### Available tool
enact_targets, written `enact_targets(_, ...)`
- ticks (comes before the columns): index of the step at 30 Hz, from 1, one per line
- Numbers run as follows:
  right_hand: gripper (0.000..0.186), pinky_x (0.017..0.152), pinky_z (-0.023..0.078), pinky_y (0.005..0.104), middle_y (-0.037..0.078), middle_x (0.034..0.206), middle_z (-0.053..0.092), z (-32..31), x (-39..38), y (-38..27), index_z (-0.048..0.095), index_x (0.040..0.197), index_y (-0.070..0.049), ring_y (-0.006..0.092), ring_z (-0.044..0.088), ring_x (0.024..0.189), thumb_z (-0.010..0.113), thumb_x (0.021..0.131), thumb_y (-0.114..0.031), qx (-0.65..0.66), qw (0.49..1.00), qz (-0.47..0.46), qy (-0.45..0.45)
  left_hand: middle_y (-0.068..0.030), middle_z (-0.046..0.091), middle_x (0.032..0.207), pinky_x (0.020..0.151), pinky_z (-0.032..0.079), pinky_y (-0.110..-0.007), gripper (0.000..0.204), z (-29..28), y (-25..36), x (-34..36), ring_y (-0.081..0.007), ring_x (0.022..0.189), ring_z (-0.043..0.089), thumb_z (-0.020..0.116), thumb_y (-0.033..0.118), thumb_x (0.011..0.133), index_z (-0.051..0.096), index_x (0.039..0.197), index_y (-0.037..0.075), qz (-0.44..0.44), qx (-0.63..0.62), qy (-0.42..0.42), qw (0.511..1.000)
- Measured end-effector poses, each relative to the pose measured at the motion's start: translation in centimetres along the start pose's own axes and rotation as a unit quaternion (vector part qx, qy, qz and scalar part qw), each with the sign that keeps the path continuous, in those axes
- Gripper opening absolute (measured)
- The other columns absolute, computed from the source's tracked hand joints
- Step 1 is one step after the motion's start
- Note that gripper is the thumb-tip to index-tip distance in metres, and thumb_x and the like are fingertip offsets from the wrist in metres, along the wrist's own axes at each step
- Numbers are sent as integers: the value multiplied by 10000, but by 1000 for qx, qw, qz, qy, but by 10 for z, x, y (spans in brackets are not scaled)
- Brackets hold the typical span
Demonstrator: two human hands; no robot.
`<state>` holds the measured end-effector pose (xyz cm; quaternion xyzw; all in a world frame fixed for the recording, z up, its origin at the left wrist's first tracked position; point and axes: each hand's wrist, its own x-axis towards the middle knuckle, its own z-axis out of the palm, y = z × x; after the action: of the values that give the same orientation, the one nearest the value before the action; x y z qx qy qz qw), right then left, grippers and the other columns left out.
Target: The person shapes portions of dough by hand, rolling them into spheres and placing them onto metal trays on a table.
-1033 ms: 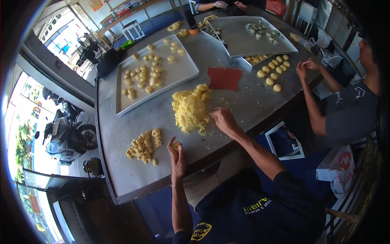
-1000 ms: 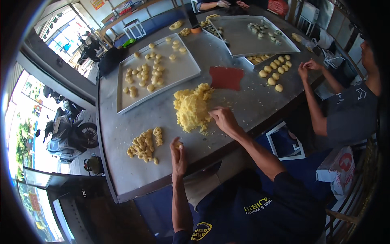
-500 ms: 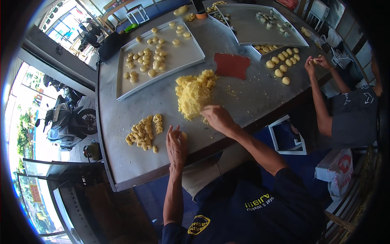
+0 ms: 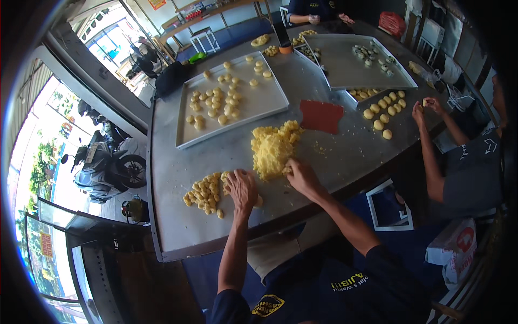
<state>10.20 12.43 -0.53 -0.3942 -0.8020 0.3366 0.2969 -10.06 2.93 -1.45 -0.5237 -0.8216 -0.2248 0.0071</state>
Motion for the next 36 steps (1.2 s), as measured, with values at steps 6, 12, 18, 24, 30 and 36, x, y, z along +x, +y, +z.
enact_targets(6,310,833,521,436,254,1016,660,-49,6,11,646,1122,24,394,644,982,669,814,-7,-80,996,-34,-9,-226,511,1245,974,428,-502,403,-61,-15,-56,-414,1142,529,564,189,940,523,1323,72,95,-86,-207,970)
enact_targets(12,317,960,477,432,258,1247,557,-17,-7,37,634,1146,61,414,538,1147,601,834,16,-242,962,-120,50,-187,666,1108,843,510,-401,308,-129,31,-16,-332,945,655,634,103,905,616,1207,44,24,-203,148,968)
enact_targets(18,352,958,483,447,216,1281,560,-9,-30,6,617,1169,39,392,549,1149,568,821,42,-187,975,-112,40,-133,673,1034,871,450,-474,256,-111,-32,-68,-373,989,598,532,27,853,621,1092,41,-12,56,-10,998)
enact_targets(24,347,948,495,416,182,1154,653,-40,-17,10,674,1118,20,364,588,1103,574,791,78,-109,986,-117,-37,-157,667,1060,908,443,-453,247,-86,-64,-123,-375,1038,585,567,29,807,649,1040,17,-15,-12,38,999)
enact_targets(30,369,920,505,421,215,1186,635,-50,-24,5,624,1186,51,406,610,1075,568,822,69,-102,989,-95,40,-147,706,919,787,519,-406,210,-105,-33,-97,-317,898,658,586,80,877,699,1043,21,-123,-128,22,984)
enact_targets(36,357,930,513,396,234,1258,583,-23,-37,9,578,1222,71,394,593,1115,541,870,26,-162,983,-85,-3,-122,716,880,785,522,-403,169,-50,-15,-94,-304,854,657,614,167,900,715,962,47,53,-27,58,997)
